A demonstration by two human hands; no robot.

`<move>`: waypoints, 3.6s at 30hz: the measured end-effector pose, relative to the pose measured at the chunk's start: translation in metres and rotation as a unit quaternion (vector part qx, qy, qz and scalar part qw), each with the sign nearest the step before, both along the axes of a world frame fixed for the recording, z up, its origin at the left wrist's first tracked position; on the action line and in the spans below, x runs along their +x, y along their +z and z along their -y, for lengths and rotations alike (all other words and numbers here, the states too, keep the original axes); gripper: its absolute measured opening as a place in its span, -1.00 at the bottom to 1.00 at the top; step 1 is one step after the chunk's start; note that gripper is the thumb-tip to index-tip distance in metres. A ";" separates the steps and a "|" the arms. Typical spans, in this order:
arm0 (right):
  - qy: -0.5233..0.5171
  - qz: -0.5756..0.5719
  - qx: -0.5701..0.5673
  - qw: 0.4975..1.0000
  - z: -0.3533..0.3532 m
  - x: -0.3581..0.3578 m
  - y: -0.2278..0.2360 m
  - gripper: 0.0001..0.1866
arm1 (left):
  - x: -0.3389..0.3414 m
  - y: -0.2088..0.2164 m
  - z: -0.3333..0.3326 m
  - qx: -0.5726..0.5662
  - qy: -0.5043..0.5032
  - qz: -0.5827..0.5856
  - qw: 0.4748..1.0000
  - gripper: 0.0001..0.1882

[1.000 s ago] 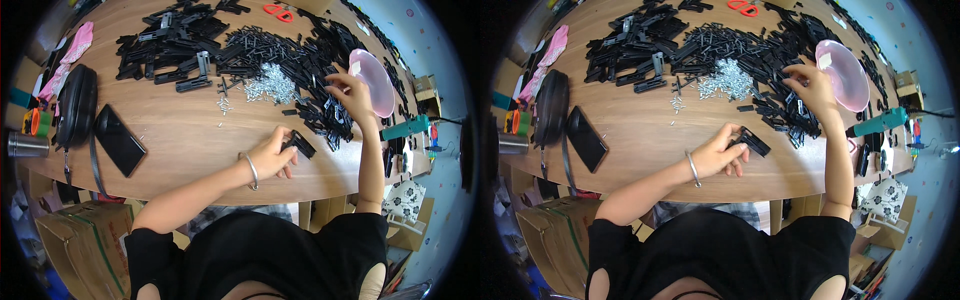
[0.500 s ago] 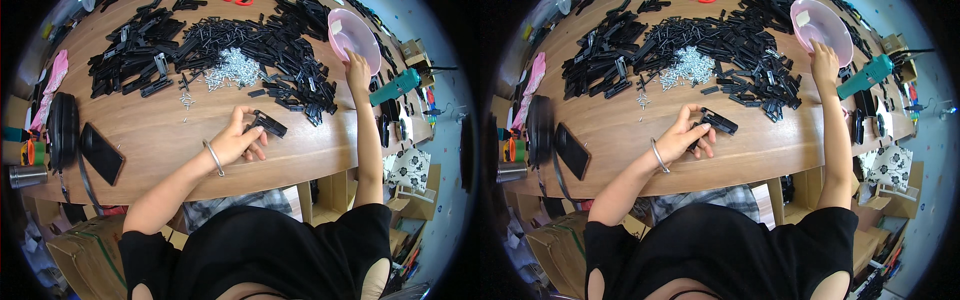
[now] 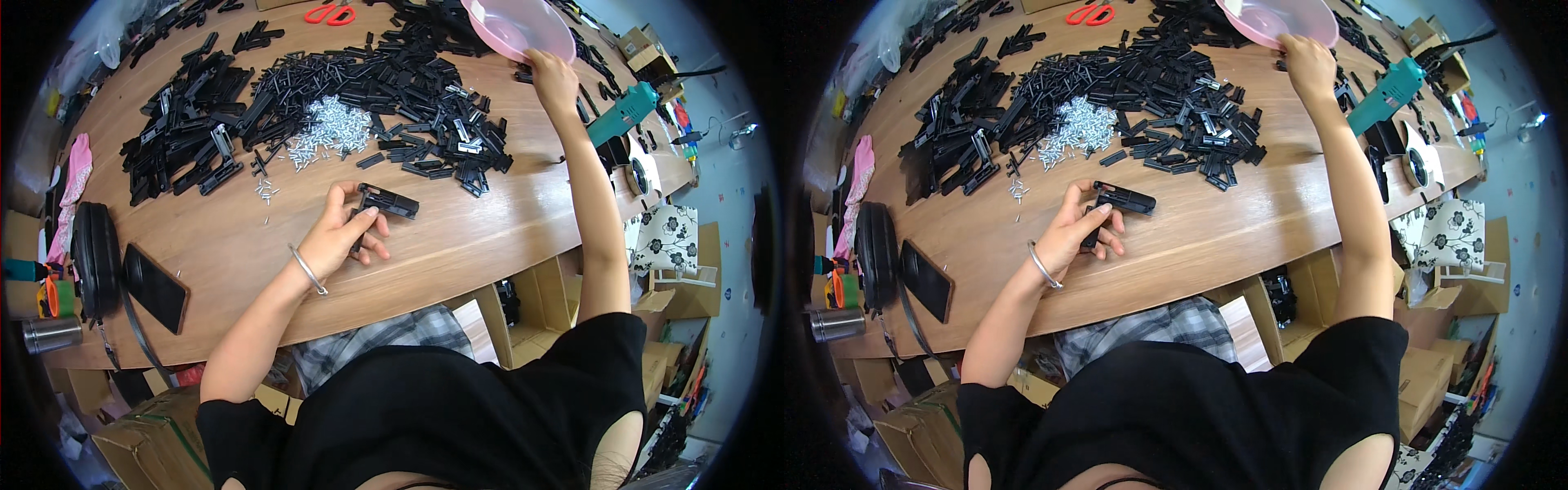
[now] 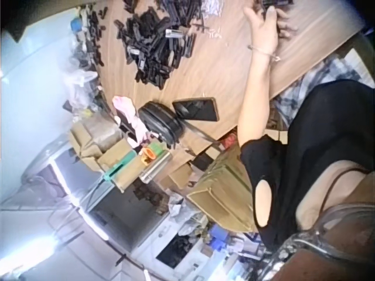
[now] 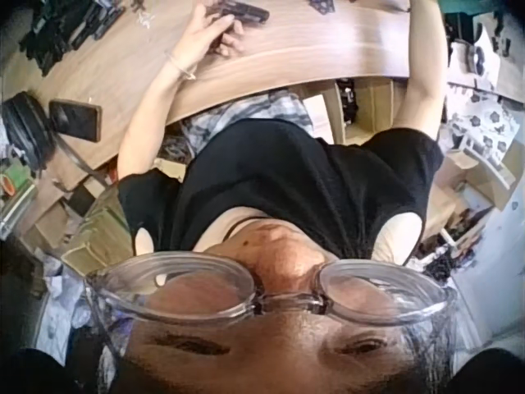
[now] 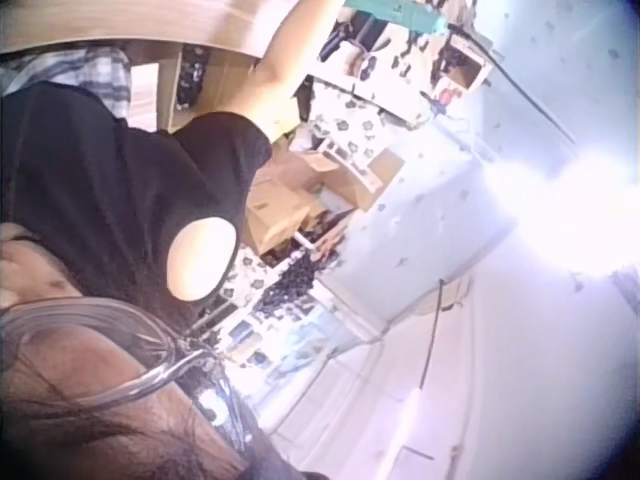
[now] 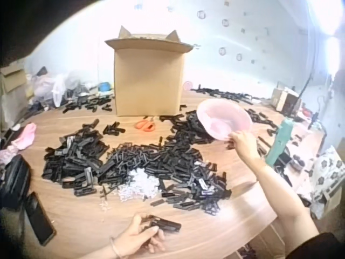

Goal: The person assembles small black plastic hardware components by hand, inserting metal screws and using a green electric screwdriver to tighten them. They handle the parts one at a time, occasionally transferring loose components into a pink bowl and moving them between cardboard boxes.

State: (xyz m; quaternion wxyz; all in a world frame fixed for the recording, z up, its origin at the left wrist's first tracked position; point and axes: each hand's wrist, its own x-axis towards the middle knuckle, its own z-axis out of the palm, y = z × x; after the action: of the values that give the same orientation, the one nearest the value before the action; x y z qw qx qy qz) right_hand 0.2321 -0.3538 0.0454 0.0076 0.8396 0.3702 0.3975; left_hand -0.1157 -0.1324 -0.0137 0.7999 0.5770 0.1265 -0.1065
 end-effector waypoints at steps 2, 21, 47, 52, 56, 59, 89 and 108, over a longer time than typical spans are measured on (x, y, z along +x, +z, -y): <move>0.021 0.013 0.017 1.000 -0.016 0.012 0.006 -0.85 | 0.001 0.000 0.002 0.052 0.036 0.025 0.998 -0.71; 0.416 0.104 0.029 0.903 -0.007 -0.115 0.018 -0.74 | -0.056 0.041 0.004 -0.139 0.237 0.337 0.900 -0.08; 0.269 -0.851 -0.273 0.359 -0.109 -0.400 -0.025 -0.49 | -0.392 -0.093 0.127 0.118 0.705 0.138 0.685 -0.21; 0.275 -0.829 -0.286 0.394 -0.128 -0.425 -0.025 -0.62 | -0.580 0.004 0.086 0.655 0.691 -0.262 0.160 -0.27; 0.268 -0.806 -0.321 0.418 -0.143 -0.441 -0.028 -0.62 | -0.648 0.025 0.056 0.710 0.536 -0.436 0.134 -0.33; 0.285 -0.784 -0.302 0.462 -0.141 -0.433 -0.040 -0.67 | -0.637 0.012 0.063 0.671 0.505 -0.486 0.241 -0.49; 0.271 -0.817 -0.313 0.401 -0.154 -0.422 -0.044 -0.61 | -0.573 -0.109 0.181 0.568 0.739 -0.353 0.080 -0.47; 0.378 -0.848 -0.169 0.330 -0.133 -0.393 0.007 -0.43 | -0.656 -0.005 0.085 0.596 0.582 -0.504 0.228 -0.05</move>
State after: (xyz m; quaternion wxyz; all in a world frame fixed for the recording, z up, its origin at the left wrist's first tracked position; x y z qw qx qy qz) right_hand -0.1610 -0.2208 0.0528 -0.3203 0.4732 0.5133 -0.6403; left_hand -0.7714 -0.2174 -0.0191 -0.1634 0.4806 0.8314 0.2261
